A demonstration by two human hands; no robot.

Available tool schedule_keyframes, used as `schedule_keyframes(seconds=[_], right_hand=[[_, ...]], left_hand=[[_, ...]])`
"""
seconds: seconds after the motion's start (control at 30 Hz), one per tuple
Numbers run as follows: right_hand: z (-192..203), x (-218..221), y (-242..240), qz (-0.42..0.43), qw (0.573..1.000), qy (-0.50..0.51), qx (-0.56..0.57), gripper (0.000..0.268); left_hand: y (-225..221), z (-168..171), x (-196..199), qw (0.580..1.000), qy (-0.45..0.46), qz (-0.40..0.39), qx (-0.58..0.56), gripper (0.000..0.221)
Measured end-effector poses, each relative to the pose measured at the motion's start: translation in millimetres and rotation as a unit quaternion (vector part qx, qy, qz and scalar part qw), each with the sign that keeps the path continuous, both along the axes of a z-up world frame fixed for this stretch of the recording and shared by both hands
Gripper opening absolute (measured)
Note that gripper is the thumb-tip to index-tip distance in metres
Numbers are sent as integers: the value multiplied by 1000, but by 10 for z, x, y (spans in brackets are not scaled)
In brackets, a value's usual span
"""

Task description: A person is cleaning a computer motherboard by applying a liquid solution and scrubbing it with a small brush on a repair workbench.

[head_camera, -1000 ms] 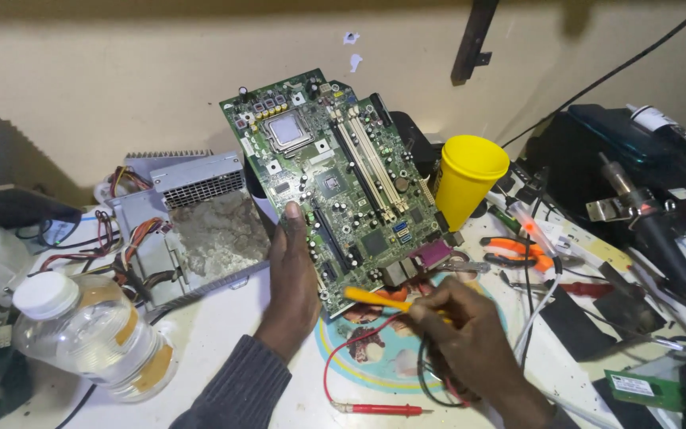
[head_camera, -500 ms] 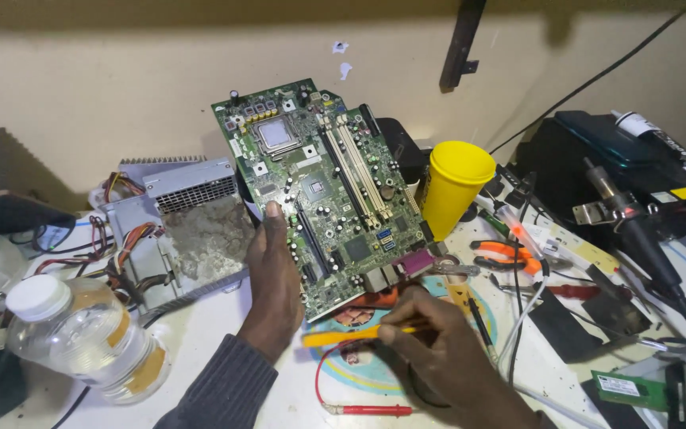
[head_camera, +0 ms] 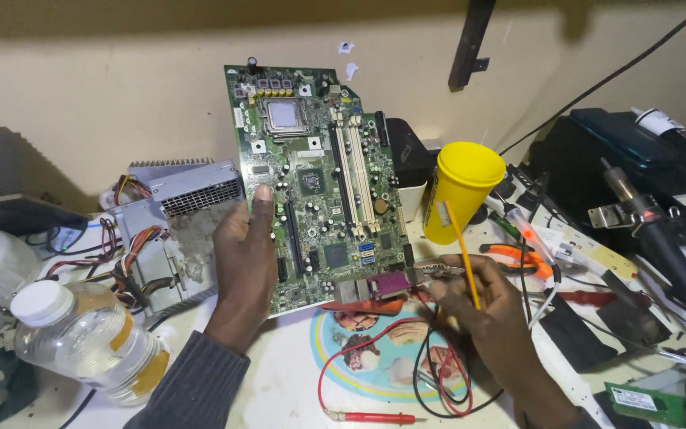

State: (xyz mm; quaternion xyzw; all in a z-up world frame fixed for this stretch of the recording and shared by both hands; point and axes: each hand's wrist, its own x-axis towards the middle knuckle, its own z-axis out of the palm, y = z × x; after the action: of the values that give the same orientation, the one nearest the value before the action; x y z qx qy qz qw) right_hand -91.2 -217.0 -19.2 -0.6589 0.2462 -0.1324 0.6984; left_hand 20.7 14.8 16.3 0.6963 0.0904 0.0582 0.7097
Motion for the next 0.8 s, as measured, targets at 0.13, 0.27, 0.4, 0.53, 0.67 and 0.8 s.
schedule_keyframes(seconds=[0.13,0.27,0.4,0.53,0.67,0.8], right_hand=[[-102,78,102,80,990,-27,-111,51],[-29,114,228,63,985,22,-158,41],[77,156,312,47,991,22,-125,37],[8,271,303,66,989,-19,-135,32],[69,287,327,62,985,25,-159,35],[21,291,308,74,986,20,-145,33]], left_hand=[[40,-38,38,995,-99,-20,8,71],[65,-12,77,996,-75,5,45,55],[55,-21,198,989,-136,6,53,68],[84,-18,307,974,-125,61,176,51],[70,-175,362,932,-219,82,278,48],[64,-362,438,877,-247,143,388,47]])
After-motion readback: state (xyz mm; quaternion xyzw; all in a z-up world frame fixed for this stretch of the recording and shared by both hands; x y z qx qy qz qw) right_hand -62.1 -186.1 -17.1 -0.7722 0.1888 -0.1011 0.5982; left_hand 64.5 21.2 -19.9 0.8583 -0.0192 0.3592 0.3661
